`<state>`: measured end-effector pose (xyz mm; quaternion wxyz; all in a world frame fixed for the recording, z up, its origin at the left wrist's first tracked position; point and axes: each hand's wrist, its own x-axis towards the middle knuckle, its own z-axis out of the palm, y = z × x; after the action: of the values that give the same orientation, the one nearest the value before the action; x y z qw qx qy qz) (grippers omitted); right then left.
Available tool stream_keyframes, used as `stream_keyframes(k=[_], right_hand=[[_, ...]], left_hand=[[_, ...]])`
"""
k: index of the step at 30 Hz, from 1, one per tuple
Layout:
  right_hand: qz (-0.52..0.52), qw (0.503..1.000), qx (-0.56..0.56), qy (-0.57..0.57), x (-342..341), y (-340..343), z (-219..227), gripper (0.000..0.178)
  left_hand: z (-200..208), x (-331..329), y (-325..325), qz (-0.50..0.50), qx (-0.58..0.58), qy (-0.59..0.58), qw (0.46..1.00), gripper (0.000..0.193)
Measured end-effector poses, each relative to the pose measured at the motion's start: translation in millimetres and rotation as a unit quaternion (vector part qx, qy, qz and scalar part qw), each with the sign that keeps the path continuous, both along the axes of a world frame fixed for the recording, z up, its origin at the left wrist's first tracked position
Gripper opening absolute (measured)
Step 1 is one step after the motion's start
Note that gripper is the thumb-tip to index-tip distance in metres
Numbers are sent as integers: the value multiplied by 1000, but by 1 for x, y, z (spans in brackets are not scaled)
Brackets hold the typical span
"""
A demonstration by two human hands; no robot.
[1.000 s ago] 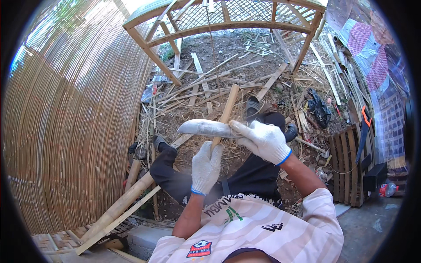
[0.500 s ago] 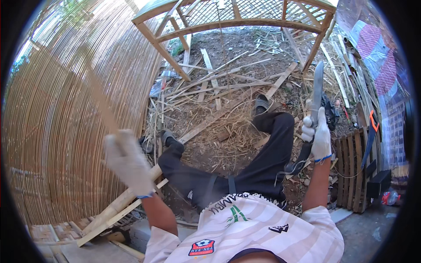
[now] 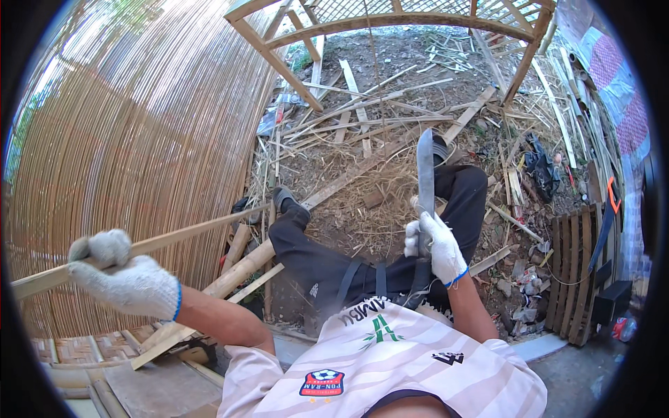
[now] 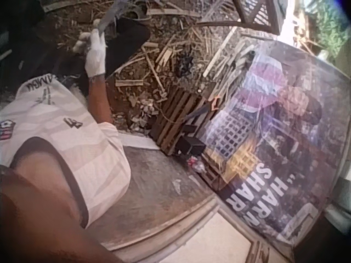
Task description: Smoothing a strip of bamboo by shaving it with a machete.
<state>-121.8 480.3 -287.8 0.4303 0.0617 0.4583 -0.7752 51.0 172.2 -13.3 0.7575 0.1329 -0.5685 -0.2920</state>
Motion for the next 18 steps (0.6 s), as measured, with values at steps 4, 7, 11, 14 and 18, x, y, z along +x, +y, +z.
stream_keyframes(k=[4, 7, 11, 14, 18], right_hand=[[45, 999, 3, 6, -7, -6, -9, 47], [89, 996, 2, 1, 2, -4, -15, 48], [130, 991, -5, -15, 25, 3, -17, 57], [130, 991, -9, -25, 33, 4, -29, 59], [125, 992, -4, -13, 28, -4, -21, 56]], left_hand=[[-56, -27, -12, -80, 90, -14, 993, 56], [-97, -35, -15, -133, 139, -22, 981, 56], [-131, -53, -14, -112, 179, -2, 977, 58], [-154, -60, -19, -109, 172, -25, 979, 60], [-178, -75, -19, -97, 172, -28, 980, 61]])
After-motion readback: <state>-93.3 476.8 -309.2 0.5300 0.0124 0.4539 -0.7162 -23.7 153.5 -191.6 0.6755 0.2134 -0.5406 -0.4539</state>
